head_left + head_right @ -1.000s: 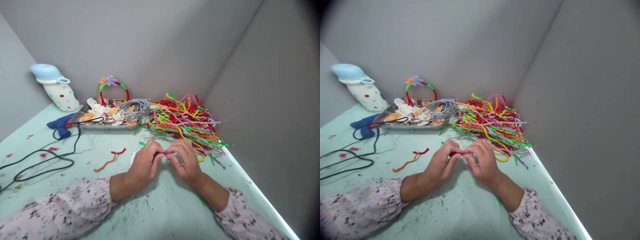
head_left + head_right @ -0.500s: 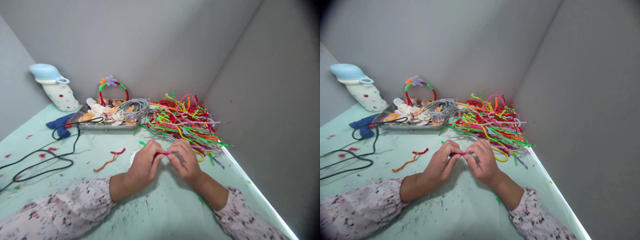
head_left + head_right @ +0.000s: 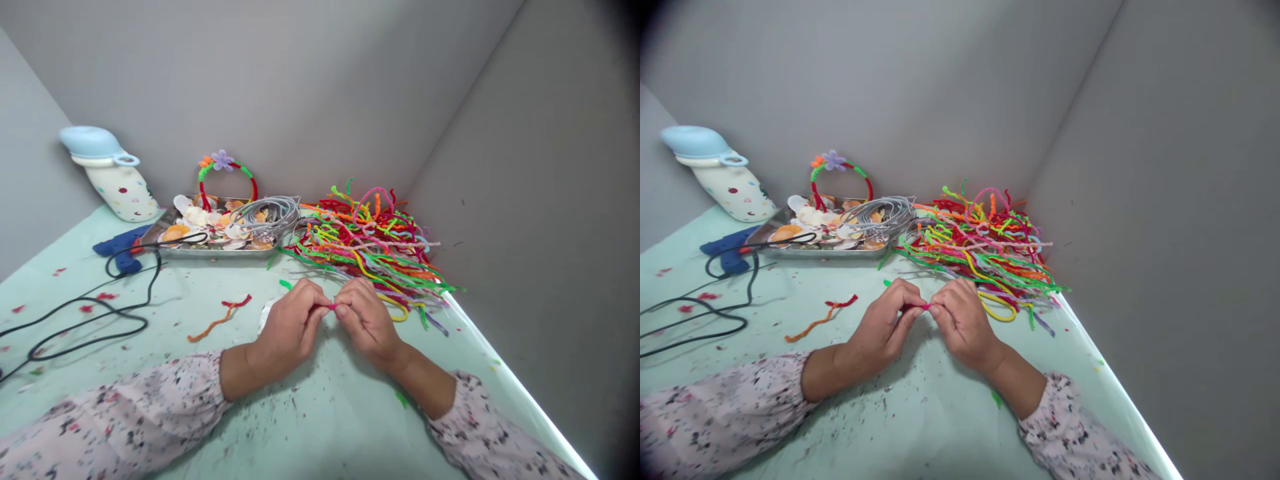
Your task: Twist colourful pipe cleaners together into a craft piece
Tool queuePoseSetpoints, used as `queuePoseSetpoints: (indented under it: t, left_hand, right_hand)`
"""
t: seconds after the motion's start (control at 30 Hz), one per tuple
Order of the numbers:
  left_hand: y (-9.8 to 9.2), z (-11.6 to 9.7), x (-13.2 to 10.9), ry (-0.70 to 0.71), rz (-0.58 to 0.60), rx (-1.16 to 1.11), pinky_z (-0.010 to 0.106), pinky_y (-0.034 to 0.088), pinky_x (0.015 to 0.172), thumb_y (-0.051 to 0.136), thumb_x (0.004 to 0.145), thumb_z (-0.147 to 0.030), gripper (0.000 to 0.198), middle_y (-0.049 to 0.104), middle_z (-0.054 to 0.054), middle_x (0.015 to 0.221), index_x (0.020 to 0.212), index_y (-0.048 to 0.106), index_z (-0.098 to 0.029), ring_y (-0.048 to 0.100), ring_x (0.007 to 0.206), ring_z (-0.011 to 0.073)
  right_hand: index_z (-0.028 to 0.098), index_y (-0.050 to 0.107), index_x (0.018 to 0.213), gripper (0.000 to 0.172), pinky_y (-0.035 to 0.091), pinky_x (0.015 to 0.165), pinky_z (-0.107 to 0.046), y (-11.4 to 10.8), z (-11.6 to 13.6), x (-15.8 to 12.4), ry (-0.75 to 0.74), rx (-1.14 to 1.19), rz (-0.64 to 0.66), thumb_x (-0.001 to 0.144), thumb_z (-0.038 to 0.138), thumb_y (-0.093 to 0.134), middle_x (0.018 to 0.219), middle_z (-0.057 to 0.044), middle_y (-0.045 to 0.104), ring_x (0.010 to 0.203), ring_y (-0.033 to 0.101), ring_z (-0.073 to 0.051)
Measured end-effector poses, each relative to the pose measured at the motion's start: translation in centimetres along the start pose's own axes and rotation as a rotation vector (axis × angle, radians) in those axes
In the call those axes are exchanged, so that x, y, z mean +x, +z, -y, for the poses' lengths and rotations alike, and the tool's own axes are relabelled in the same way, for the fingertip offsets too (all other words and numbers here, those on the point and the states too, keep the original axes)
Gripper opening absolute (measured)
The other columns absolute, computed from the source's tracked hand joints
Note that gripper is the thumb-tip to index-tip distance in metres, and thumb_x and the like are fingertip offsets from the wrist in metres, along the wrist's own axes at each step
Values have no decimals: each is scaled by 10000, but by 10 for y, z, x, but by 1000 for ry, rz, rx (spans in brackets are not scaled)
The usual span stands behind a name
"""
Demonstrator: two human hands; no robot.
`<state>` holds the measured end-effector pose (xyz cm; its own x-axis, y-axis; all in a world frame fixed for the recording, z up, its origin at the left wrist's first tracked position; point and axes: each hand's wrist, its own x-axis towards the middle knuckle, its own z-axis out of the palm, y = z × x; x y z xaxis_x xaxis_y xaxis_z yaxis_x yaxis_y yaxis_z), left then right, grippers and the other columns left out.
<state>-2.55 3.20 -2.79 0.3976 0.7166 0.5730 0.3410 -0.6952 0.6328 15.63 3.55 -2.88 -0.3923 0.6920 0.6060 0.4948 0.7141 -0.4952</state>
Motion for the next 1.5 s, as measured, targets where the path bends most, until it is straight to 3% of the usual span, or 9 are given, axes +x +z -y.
queuePoseSetpoints:
  t: [0.53,0.97,1.5]
  left_hand:
    - [0,1,0,18,20,-6,314,432,769,443,935,-153,100,536,51,904,977,529,-181,511,868,177]
    - [-2,-1,0,-123,-2,-77,300,413,788,425,961,-216,123,536,45,932,978,540,-173,507,884,167]
    - [0,-1,1,-104,49,-13,319,421,789,390,967,-203,172,535,54,908,922,551,-164,508,877,175]
  right_hand:
    - [208,512,767,225,353,744,-362,2,-3,-1,44,106,10,955,221,387,711,-2,490,739,474,-169]
    - [217,602,925,138,401,790,-380,2,-4,-2,39,82,-107,926,194,465,859,-31,590,845,538,-187]
    - [218,604,924,97,414,778,-372,3,-4,-1,48,67,-81,914,192,512,845,-28,599,831,546,-185]
